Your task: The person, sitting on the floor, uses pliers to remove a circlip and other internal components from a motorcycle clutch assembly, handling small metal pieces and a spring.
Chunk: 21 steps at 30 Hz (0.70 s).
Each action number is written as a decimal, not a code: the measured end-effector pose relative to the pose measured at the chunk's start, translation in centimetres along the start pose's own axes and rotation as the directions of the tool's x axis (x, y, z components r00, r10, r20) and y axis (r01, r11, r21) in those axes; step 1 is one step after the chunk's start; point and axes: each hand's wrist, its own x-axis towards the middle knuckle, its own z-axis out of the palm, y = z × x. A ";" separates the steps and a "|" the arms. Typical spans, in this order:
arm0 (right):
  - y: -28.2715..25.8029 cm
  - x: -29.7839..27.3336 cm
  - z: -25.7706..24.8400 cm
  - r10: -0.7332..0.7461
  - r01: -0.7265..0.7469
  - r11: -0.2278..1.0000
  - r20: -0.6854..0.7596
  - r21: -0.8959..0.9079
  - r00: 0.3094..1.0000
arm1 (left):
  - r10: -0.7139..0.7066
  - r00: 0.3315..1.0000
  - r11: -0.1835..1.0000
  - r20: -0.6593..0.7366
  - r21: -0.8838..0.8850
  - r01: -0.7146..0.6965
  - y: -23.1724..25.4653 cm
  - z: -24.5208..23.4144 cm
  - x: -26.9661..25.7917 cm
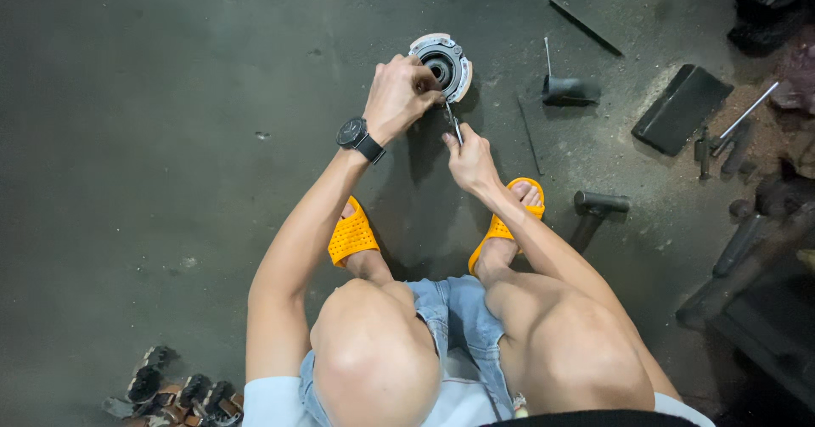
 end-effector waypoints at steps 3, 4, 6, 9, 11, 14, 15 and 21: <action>0.2 0.2 0.0 -0.014 0.014 1.000 0.006 0.000 1.000 | 0.022 0.998 0.998 0.054 0.055 -0.025 -0.3 0.6 -0.1; 0.4 0.2 0.1 -0.012 0.012 1.000 0.007 0.000 1.000 | 0.021 0.998 0.998 0.055 0.054 -0.024 -0.5 1.0 -0.2; 0.6 0.3 0.1 -0.018 0.017 1.000 0.021 0.006 1.000 | 0.037 0.997 0.992 0.062 0.121 -0.044 -0.8 1.7 -0.2; -0.1 0.1 -0.1 -0.028 0.027 1.000 0.018 0.005 0.999 | 0.062 0.998 0.982 0.018 0.177 -0.064 -1.3 2.5 -0.4; -0.1 0.0 0.1 -0.039 0.039 0.999 0.014 0.006 0.999 | 0.072 0.997 0.982 -0.015 0.174 -0.068 -0.9 2.4 -0.7; 0.0 0.1 0.1 -0.051 0.050 0.999 0.014 0.005 0.999 | 0.077 0.993 0.987 -0.090 0.146 -0.064 -0.3 2.3 -1.4; 0.1 0.1 0.1 -0.050 0.050 0.999 0.016 0.002 0.999 | 0.073 0.989 0.991 -0.130 0.120 -0.057 -0.1 2.3 -1.6; 0.7 0.3 0.4 -0.037 0.037 0.999 0.014 -0.016 0.999 | 0.204 0.949 0.968 -0.239 0.195 -0.159 -0.8 3.5 -2.2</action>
